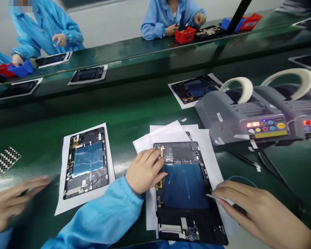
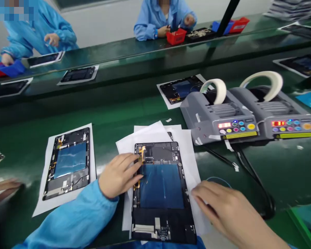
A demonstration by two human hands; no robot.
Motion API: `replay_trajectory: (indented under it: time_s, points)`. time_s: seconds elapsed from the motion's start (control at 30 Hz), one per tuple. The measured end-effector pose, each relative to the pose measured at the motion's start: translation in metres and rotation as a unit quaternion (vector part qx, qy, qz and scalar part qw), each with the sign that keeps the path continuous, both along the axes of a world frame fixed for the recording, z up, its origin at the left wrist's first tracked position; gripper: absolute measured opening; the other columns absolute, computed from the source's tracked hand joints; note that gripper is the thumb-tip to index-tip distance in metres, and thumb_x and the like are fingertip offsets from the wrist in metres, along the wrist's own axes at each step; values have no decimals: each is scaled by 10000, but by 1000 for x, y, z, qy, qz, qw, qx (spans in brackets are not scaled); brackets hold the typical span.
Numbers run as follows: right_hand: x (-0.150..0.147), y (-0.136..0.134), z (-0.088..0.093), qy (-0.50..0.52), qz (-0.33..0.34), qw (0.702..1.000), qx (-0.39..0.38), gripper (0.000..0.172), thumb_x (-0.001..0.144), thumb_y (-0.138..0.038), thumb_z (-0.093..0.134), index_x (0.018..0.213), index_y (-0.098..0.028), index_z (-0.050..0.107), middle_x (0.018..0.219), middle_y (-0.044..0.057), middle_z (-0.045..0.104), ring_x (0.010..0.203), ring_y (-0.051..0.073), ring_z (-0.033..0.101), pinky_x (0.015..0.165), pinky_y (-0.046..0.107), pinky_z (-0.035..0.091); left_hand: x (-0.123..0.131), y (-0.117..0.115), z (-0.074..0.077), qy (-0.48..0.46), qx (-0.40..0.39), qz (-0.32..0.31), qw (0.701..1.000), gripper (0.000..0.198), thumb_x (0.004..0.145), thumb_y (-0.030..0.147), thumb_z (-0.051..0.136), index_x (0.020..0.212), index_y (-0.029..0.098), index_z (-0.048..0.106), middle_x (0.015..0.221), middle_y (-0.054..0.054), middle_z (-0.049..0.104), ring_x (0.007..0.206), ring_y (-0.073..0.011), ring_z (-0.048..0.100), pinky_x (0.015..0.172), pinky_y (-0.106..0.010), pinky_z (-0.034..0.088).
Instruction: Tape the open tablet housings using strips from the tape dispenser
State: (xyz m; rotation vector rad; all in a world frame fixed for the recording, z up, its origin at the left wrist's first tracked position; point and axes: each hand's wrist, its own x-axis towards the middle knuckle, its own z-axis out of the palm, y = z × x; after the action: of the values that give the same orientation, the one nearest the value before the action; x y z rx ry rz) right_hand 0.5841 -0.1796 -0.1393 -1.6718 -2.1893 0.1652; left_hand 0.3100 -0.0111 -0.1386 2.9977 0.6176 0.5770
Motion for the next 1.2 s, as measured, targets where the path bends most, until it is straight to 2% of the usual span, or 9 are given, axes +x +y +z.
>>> replay_trajectory:
  time_s: [0.07,0.1,0.17,0.27,0.37,0.67,1.2]
  points:
    - [-19,20,0,-4,60,997,-51,185,940,-266,518,1068,-261,651,960,15,684,750,125,654,622,247,511,5,10,-15,12,-12,7,1000,392,874,434,641,1092,108,653,1195,-181,639,1124,-321,597,939,-460,535]
    - [-28,35,-1,-8,65,997,-47,197,933,-262,523,1090,-251,641,976,27,683,753,136,652,619,261,503,5,14,-21,8,-21,9,1000,465,865,478,639,1129,96,643,1218,-191,625,1145,-334,581,955,-475,523]
    - [-44,71,-4,-21,25,999,16,180,917,-268,526,1051,-220,637,938,41,682,714,148,634,595,275,468,1,19,-31,-16,-39,7,999,561,870,527,601,1196,71,616,1240,-201,611,1175,-343,557,986,-490,501]
    - [-67,121,-11,-71,-42,992,97,138,915,-235,501,979,-183,611,868,30,661,668,132,594,559,259,394,-3,21,-40,-51,-57,1,997,592,897,523,531,1241,44,589,1250,-208,608,1192,-346,540,1001,-503,484]
    - [-84,145,-14,-102,-58,985,123,115,920,-191,477,890,-175,587,789,11,626,629,123,562,521,259,328,-2,19,-44,-71,-68,4,995,566,910,494,490,1259,58,582,1243,-202,614,1199,-339,533,991,-506,477]
    - [-88,141,-15,-148,-12,977,151,104,908,-157,508,837,-161,585,738,12,603,616,130,525,544,269,310,2,16,-52,-118,-85,16,989,508,910,464,435,1197,82,608,1220,-163,626,1204,-306,507,1028,-450,427]
    - [-86,140,-17,-178,-2,977,115,129,919,-169,504,834,-161,601,760,26,603,678,144,528,557,286,299,4,15,-53,-119,-81,18,989,480,887,446,476,1170,88,626,1228,-146,627,1197,-310,512,1033,-443,419]
